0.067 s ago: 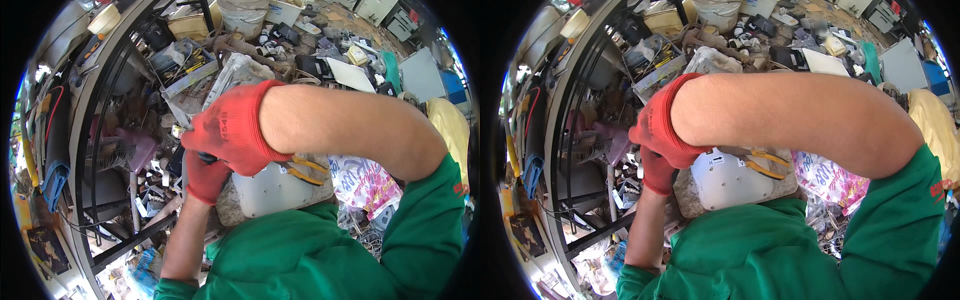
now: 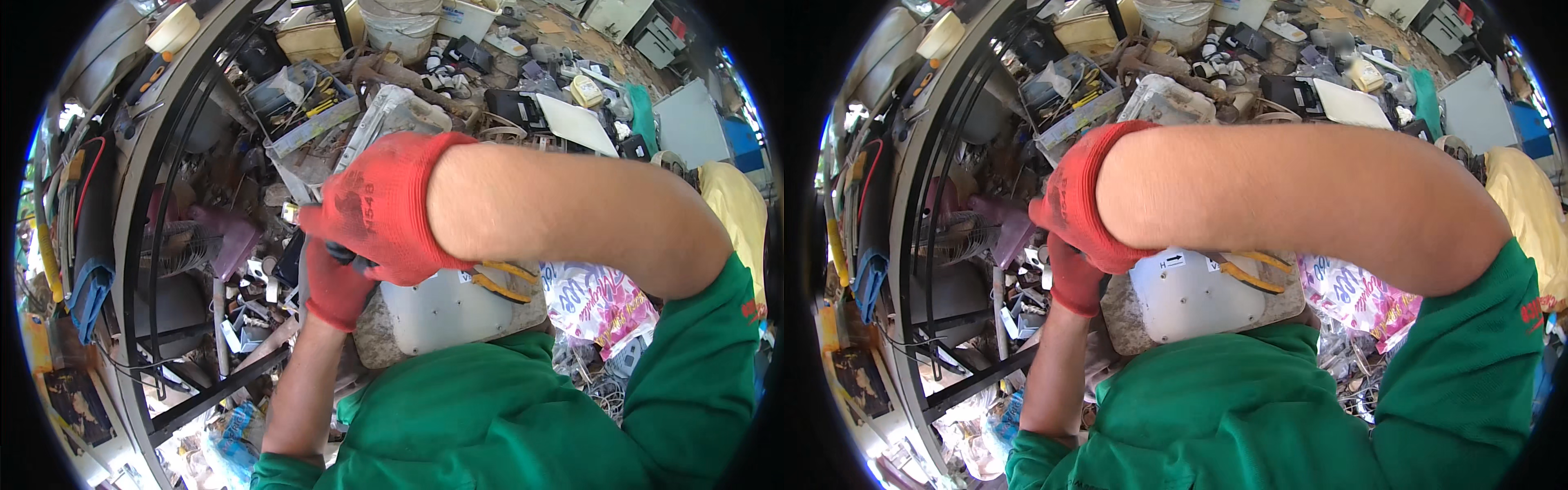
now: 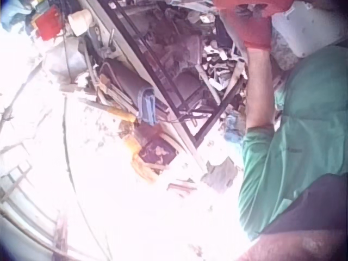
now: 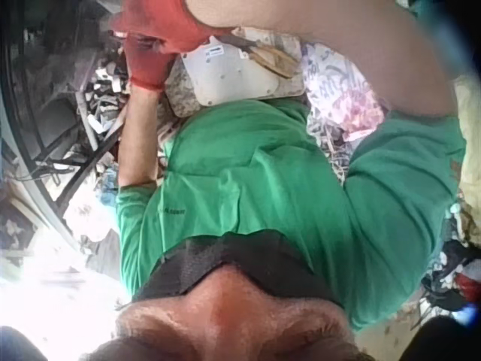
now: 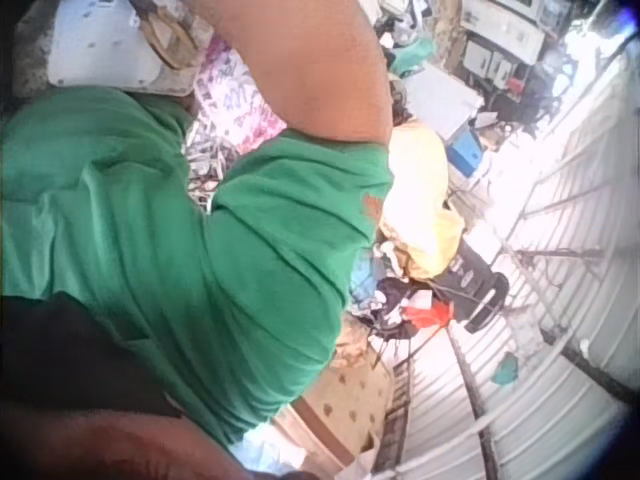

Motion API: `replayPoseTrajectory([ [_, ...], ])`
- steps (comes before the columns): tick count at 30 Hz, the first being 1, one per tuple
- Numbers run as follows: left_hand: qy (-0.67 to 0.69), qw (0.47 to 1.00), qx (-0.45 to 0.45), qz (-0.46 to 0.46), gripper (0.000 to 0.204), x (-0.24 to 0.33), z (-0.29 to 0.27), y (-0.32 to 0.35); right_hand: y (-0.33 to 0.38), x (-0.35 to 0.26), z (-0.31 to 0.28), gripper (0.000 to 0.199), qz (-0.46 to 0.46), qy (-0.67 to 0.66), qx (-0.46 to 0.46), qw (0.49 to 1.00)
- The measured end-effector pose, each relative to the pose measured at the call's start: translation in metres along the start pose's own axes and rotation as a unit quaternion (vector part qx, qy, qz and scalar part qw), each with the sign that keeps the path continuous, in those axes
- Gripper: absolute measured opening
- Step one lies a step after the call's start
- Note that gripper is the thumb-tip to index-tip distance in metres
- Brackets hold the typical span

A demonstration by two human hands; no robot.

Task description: The person uses a screwdriver to remove screws and pliers to disconnect wires from a white electronic device held on their lap.

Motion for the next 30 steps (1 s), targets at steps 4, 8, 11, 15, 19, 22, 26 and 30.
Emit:
replayPoseTrajectory([
  [4, -0.029, 0.998, -0.054, 0.027, 0.054, -0.001, -0.002, -0.010, -0.002, 0.005, -0.003, 0.037, 0.006, 0.051, 0.002, 0.999],
  [8, 0.027, 0.994, -0.098, 0.035, 0.033, 0.009, -0.010, -0.010, -0.002, -0.001, 0.005, 0.037, -0.063, 0.055, -0.054, 0.995],
  [11, 0.018, 0.995, -0.094, 0.035, 0.024, 0.012, -0.005, -0.014, -0.002, -0.006, 0.009, 0.037, -0.100, 0.053, -0.052, 0.992],
  [15, -0.066, 0.992, -0.018, 0.103, 0.034, 0.022, -0.005, -0.021, -0.004, -0.003, 0.000, 0.036, -0.083, 0.019, 0.005, 0.996],
  [19, -0.246, 0.958, -0.063, 0.135, 0.045, 0.020, 0.001, -0.019, -0.006, -0.006, 0.002, 0.036, -0.079, 0.025, -0.003, 0.997],
  [22, -0.015, 0.985, -0.173, 0.011, 0.045, -0.003, 0.004, -0.006, -0.007, -0.010, 0.009, 0.035, -0.102, 0.033, -0.042, 0.993],
  [26, -0.010, 0.993, -0.121, 0.009, 0.049, -0.006, 0.005, 0.003, -0.002, -0.016, 0.005, 0.035, -0.133, 0.025, -0.040, 0.990],
  [30, -0.184, 0.977, -0.089, 0.059, 0.065, -0.006, 0.020, 0.000, 0.005, -0.010, 0.002, 0.036, -0.079, 0.007, -0.018, 0.997],
])
Point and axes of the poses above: each hand's wrist, its own y-axis away from the middle knuckle, its own z-axis out of the palm, x = y × z, the point moved 9 cm from there along -y, towards the middle knuckle, and after that the axes turned 11 degrees about -y, right-handed, at the moved point
